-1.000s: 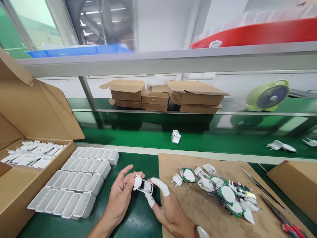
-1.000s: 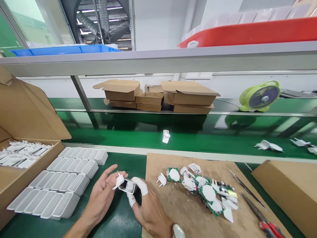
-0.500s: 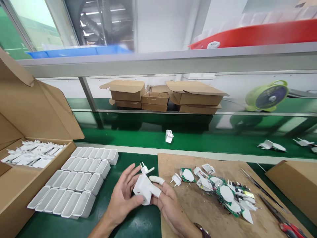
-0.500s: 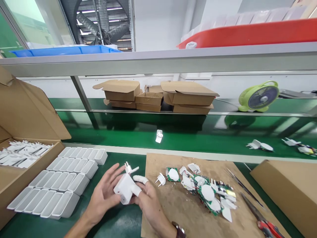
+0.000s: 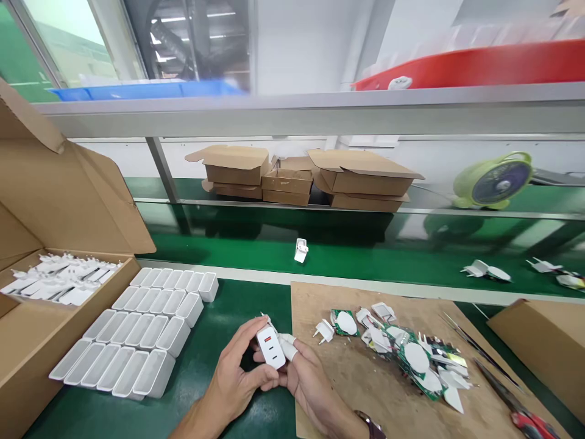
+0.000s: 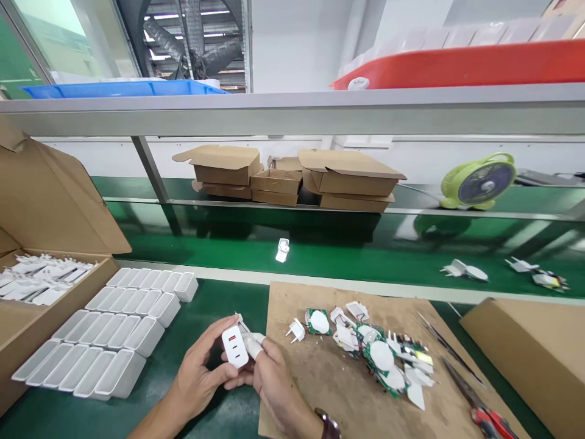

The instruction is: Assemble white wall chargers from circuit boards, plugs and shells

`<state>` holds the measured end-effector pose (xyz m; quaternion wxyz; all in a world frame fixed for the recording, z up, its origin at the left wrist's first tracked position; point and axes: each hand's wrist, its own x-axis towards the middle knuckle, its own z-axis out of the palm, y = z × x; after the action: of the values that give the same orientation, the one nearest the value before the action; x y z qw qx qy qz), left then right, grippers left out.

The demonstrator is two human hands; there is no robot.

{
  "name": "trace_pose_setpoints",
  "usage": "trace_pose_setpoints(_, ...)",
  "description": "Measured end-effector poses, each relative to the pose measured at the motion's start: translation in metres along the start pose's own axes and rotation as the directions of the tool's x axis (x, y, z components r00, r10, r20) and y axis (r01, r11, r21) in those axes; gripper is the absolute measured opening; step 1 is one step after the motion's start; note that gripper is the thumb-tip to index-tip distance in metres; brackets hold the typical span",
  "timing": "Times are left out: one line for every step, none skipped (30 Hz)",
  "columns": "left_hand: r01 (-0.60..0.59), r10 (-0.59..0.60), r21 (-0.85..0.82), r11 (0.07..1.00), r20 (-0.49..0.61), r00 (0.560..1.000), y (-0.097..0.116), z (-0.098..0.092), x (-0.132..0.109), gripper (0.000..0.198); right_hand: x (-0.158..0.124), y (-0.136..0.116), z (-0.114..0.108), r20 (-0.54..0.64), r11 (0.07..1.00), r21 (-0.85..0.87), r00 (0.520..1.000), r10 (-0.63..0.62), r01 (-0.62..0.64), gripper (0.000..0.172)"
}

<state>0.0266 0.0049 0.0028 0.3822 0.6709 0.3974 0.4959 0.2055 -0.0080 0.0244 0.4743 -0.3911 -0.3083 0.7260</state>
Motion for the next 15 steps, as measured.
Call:
trace_pose_setpoints(-0.017, 0.017, 0.002, 1.000, 0.009, 1.000, 0.000, 0.000, 0.000, 0.073, 0.001, 0.000, 0.000, -0.010, 1.000, 0.003, 1.000, 0.004, -0.004, 0.052)
trace_pose_setpoints(-0.035, 0.035, 0.002, 0.999, 0.021, 0.999, 0.001, 0.001, 0.000, 0.072, 0.002, 0.000, 0.000, -0.023, 1.000, 0.005, 1.000, -0.004, 0.004, 0.052)
trace_pose_setpoints(-0.052, 0.052, 0.002, 0.999, 0.028, 0.998, 0.002, 0.001, 0.000, 0.071, 0.003, 0.000, -0.001, -0.034, 1.000, -0.001, 0.999, -0.025, 0.025, 0.050)
trace_pose_setpoints(-0.067, 0.067, 0.003, 0.998, 0.027, 0.997, 0.004, 0.002, 0.000, 0.071, 0.004, 0.000, -0.002, -0.038, 0.998, -0.025, 0.997, -0.061, 0.060, 0.048)
trace_pose_setpoints(-0.076, 0.076, 0.006, 0.997, 0.016, 0.997, 0.004, 0.002, -0.001, 0.071, 0.004, -0.001, -0.003, -0.034, 0.991, -0.072, 0.993, -0.117, 0.115, 0.045)
trace_pose_setpoints(-0.078, 0.078, 0.007, 0.997, -0.002, 0.997, 0.004, 0.003, -0.002, 0.072, 0.005, -0.001, -0.004, -0.023, 0.973, -0.142, 0.982, -0.188, 0.183, 0.040)
trace_pose_setpoints(-0.073, 0.073, 0.003, 0.997, -0.024, 0.997, 0.003, 0.003, -0.003, 0.073, 0.006, -0.001, -0.007, -0.002, 0.936, -0.236, 0.963, -0.269, 0.261, 0.033)
trace_pose_setpoints(-0.064, 0.064, -0.001, 0.998, -0.042, 0.997, 0.002, 0.003, -0.005, 0.072, 0.006, -0.001, -0.009, 0.035, 0.873, -0.351, 0.936, -0.350, 0.340, 0.026)
trace_pose_setpoints(-0.053, 0.052, -0.003, 0.999, -0.053, 0.997, 0.000, 0.003, -0.006, 0.070, 0.006, -0.001, -0.012, 0.090, 0.780, -0.470, 0.901, -0.424, 0.414, 0.022)
trace_pose_setpoints(-0.041, 0.041, 0.004, 0.999, -0.060, 0.997, -0.002, 0.003, -0.006, 0.065, 0.005, 0.000, -0.015, 0.155, 0.667, -0.574, 0.863, -0.481, 0.475, 0.024)
trace_pose_setpoints(-0.035, 0.037, 0.020, 0.999, -0.077, 0.996, -0.002, 0.002, -0.004, 0.060, 0.004, 0.001, -0.019, 0.221, 0.552, -0.655, 0.829, -0.514, 0.517, 0.029)
trace_pose_setpoints(-0.043, 0.048, 0.047, 0.998, -0.113, 0.992, -0.001, 0.001, -0.002, 0.052, 0.003, 0.002, -0.021, 0.276, 0.453, -0.711, 0.806, -0.524, 0.538, 0.034)
trace_pose_setpoints(-0.064, 0.077, 0.080, 0.995, -0.176, 0.981, 0.004, -0.001, 0.001, 0.044, 0.002, 0.003, -0.023, 0.307, 0.385, -0.748, 0.797, -0.520, 0.540, 0.038)
trace_pose_setpoints(-0.092, 0.118, 0.114, 0.989, -0.249, 0.961, 0.012, -0.003, 0.005, 0.036, 0.000, 0.004, -0.025, 0.308, 0.351, -0.777, 0.801, -0.513, 0.523, 0.041)
trace_pose_setpoints(-0.120, 0.161, 0.144, 0.982, -0.318, 0.934, 0.023, -0.007, 0.009, 0.030, -0.002, 0.003, -0.025, 0.286, 0.340, -0.801, 0.814, -0.506, 0.493, 0.042)
